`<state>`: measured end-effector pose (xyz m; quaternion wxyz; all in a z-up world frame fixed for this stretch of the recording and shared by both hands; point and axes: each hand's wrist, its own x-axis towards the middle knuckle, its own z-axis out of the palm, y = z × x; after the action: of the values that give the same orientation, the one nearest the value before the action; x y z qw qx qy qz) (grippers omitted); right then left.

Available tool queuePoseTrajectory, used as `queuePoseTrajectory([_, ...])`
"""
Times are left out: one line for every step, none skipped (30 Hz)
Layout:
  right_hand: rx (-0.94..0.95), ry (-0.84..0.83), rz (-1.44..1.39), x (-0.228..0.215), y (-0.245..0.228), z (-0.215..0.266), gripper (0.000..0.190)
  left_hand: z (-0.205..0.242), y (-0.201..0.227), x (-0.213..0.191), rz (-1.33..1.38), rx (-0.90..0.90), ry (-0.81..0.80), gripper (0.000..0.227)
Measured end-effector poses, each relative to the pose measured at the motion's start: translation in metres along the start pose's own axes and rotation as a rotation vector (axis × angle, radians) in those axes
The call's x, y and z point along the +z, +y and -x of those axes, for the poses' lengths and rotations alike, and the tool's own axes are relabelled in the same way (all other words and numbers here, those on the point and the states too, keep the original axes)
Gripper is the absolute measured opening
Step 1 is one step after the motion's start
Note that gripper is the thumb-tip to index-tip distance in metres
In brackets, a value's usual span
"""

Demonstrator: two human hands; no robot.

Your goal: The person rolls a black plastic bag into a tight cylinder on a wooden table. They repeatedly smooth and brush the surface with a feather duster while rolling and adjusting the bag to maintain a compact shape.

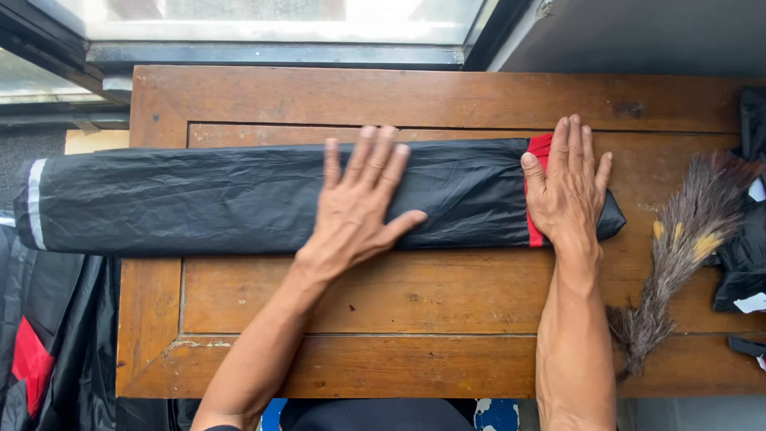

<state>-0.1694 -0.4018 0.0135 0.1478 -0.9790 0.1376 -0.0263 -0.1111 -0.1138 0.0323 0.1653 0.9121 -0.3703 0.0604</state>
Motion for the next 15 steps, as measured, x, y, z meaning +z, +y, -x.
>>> queuePoseTrajectory([0.004, 0.0, -0.002, -0.002, -0.003, 0.001, 0.07, -0.005, 0.01, 0.007, 0.0, 0.003, -0.003, 0.084])
queuePoseTrajectory([0.008, 0.002, 0.006, -0.003, -0.005, 0.001, 0.07, -0.01, 0.02, 0.014, 0.035, 0.024, -0.015, 0.083])
queuePoseTrajectory([0.014, 0.006, 0.015, -0.005, -0.007, 0.001, 0.069, -0.016, 0.03, 0.021, 0.072, 0.047, -0.026, 0.083])
queuePoseTrajectory([0.02, 0.007, 0.016, -0.004, -0.005, 0.001, 0.069, -0.019, 0.032, 0.024, 0.074, 0.052, -0.028, 0.083])
queuePoseTrajectory([0.009, 0.018, 0.013, -0.003, -0.003, 0.001, 0.069, -0.022, 0.035, 0.026, 0.077, 0.052, -0.041, 0.084])
queuePoseTrajectory([-0.001, 0.029, 0.011, -0.002, -0.001, 0.001, 0.068, -0.025, 0.037, 0.029, 0.079, 0.052, -0.054, 0.084])
queuePoseTrajectory([0.008, 0.029, 0.011, -0.004, 0.0, 0.0, 0.068, -0.025, 0.036, 0.03, 0.082, 0.058, -0.06, 0.084])
queuePoseTrajectory([0.01, 0.018, -0.016, -0.007, 0.001, 0.0, 0.067, -0.026, 0.035, 0.032, 0.089, 0.052, -0.089, 0.086])
queuePoseTrajectory([0.013, 0.009, -0.047, -0.008, 0.0, 0.0, 0.065, -0.026, 0.032, 0.032, 0.093, 0.047, -0.12, 0.087])
queuePoseTrajectory([0.023, 0.01, -0.051, -0.009, 0.002, -0.003, 0.065, -0.029, 0.032, 0.031, 0.092, 0.056, -0.127, 0.087])
queuePoseTrajectory([0.022, 0.085, -0.052, -0.01, 0.004, -0.002, 0.059, -0.029, 0.032, 0.03, 0.091, 0.043, -0.158, 0.089])
queuePoseTrajectory([0.02, 0.16, -0.052, -0.011, 0.005, -0.001, 0.054, -0.029, 0.032, 0.028, 0.089, 0.03, -0.189, 0.091])
queuePoseTrajectory([0.034, 0.169, -0.047, -0.011, 0.019, 0.0, 0.054, -0.03, 0.031, 0.029, 0.093, 0.047, -0.188, 0.091])
queuePoseTrajectory([0.071, 0.257, 0.041, -0.01, 0.032, 0.001, 0.053, -0.031, 0.03, 0.029, 0.029, 0.097, -0.108, 0.092])
queuePoseTrajectory([0.1, 0.334, 0.131, -0.009, 0.044, 0.004, 0.054, -0.028, 0.03, 0.029, -0.031, 0.134, -0.031, 0.093])
